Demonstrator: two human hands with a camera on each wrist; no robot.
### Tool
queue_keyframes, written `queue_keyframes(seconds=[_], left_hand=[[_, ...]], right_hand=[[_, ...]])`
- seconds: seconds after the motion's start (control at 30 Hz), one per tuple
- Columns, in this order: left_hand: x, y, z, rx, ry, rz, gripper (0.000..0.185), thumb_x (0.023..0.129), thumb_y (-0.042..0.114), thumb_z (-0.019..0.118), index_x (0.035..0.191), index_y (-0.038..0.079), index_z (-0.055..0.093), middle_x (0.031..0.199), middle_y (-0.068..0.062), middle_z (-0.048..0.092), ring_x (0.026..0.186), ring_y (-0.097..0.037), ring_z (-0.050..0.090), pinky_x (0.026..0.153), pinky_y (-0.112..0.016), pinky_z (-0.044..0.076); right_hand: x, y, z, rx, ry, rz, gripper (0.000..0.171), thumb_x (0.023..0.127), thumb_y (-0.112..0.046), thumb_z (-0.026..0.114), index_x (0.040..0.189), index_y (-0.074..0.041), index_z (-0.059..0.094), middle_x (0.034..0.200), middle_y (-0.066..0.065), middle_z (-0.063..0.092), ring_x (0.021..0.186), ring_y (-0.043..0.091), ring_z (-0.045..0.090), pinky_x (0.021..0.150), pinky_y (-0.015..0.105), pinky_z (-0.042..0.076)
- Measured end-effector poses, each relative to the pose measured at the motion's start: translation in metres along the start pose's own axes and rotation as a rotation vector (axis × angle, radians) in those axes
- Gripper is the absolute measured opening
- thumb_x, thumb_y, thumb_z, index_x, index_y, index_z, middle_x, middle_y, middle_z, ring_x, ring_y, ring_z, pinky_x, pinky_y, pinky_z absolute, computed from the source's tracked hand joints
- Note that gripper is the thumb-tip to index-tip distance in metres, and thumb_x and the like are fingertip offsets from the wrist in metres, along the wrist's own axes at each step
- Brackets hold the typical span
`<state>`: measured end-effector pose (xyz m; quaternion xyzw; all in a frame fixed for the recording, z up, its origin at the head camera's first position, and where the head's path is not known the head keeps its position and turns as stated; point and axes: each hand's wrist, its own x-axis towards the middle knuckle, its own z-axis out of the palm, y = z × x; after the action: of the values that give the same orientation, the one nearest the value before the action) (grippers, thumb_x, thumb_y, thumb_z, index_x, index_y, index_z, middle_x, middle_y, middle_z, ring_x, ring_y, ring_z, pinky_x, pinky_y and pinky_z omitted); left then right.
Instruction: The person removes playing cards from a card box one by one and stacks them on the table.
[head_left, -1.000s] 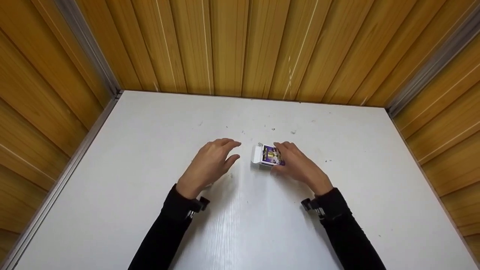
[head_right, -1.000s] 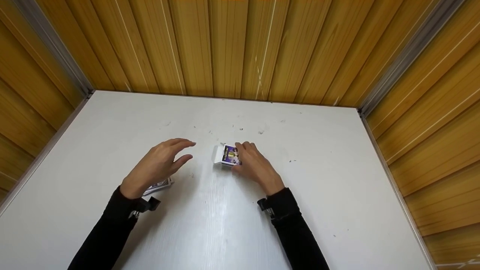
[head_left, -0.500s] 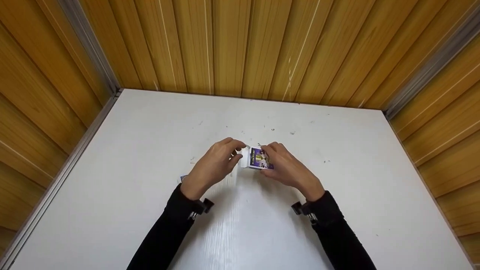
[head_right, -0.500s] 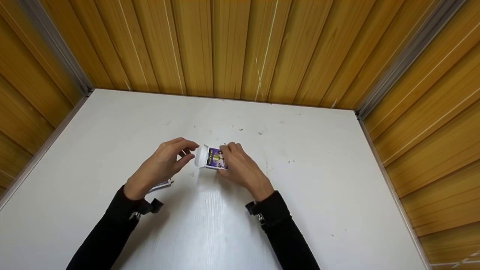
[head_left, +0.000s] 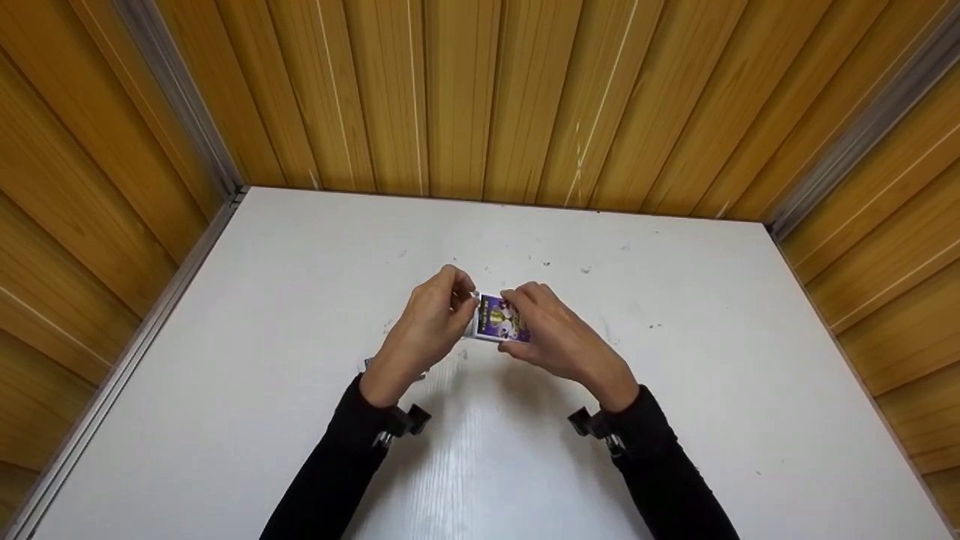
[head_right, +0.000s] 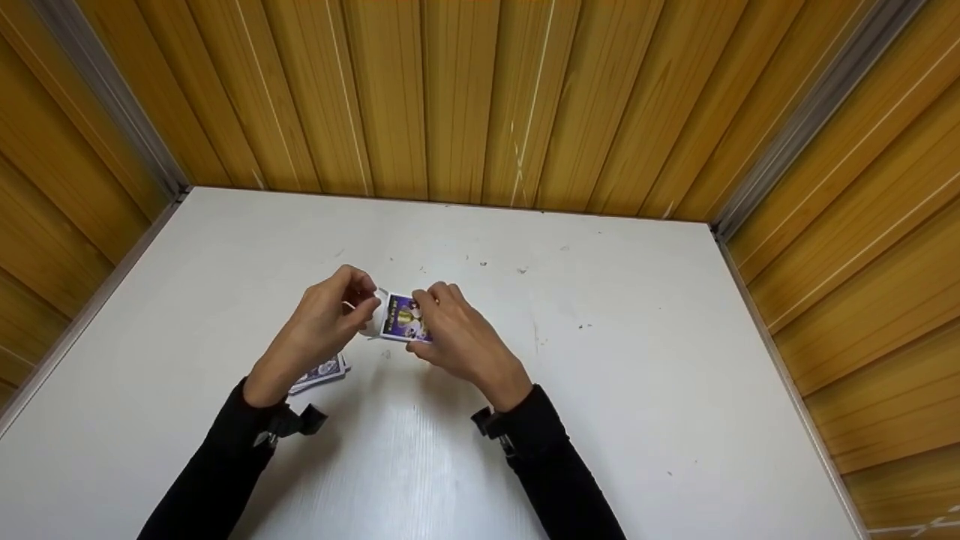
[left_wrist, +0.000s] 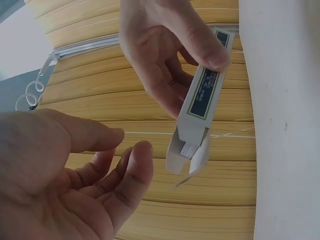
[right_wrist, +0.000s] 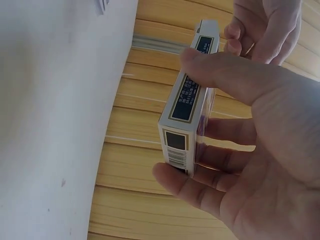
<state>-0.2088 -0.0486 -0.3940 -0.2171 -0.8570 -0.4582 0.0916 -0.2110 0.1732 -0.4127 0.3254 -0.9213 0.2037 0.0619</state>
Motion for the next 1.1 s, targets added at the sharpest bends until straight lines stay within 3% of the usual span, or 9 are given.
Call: queue_keyframes(seconds=[0.13,0.37,0.7,0.9,1.1], left_hand=[[0.003,-0.001,-0.001,-0.025,0.0,-0.036,0.008,0.099,0.0,0.062,0.101,0.004,0.056,0.091,-0.009,0.062,0.083,-0.021,0.06,0.069,-0.031,0.052],[0.001,-0.006,-0.002,-0.046,-0.08,-0.119,0.01,0.1,0.002,0.06,0.109,0.002,0.056,0.097,-0.01,0.063,0.087,-0.021,0.059,0.074,-0.032,0.052],[-0.003,-0.014,-0.004,-0.189,-0.154,-0.234,0.016,0.101,0.007,0.063,0.113,0.003,0.052,0.102,-0.01,0.06,0.092,-0.02,0.059,0.078,-0.032,0.052],[-0.003,-0.023,-0.006,-0.251,-0.207,-0.259,0.02,0.099,0.004,0.067,0.113,0.001,0.053,0.101,-0.011,0.061,0.093,-0.023,0.061,0.076,-0.029,0.052],[-0.002,-0.029,-0.008,-0.254,-0.203,-0.278,0.023,0.094,0.0,0.072,0.109,0.0,0.055,0.098,-0.01,0.062,0.09,-0.021,0.06,0.075,-0.028,0.051]], right_hand=[[0.0,-0.003,-0.003,-0.004,0.022,-0.004,0.064,0.086,-0.024,0.086,0.137,0.001,0.057,0.123,0.013,0.057,0.107,0.022,0.054,0.089,0.036,0.052],[-0.002,-0.005,-0.004,-0.045,0.053,-0.052,0.064,0.087,-0.027,0.085,0.137,0.001,0.056,0.124,0.013,0.057,0.11,0.023,0.054,0.09,0.036,0.052],[-0.003,-0.009,-0.002,-0.045,0.076,-0.071,0.065,0.086,-0.028,0.086,0.137,0.0,0.057,0.125,0.012,0.057,0.109,0.022,0.054,0.088,0.035,0.053],[-0.003,-0.012,0.002,-0.056,0.067,-0.083,0.064,0.086,-0.028,0.087,0.136,0.0,0.059,0.124,0.011,0.058,0.11,0.022,0.055,0.089,0.034,0.053],[-0.001,-0.014,0.005,-0.072,0.067,-0.097,0.065,0.086,-0.029,0.087,0.136,0.001,0.058,0.124,0.012,0.057,0.11,0.022,0.055,0.088,0.034,0.053]])
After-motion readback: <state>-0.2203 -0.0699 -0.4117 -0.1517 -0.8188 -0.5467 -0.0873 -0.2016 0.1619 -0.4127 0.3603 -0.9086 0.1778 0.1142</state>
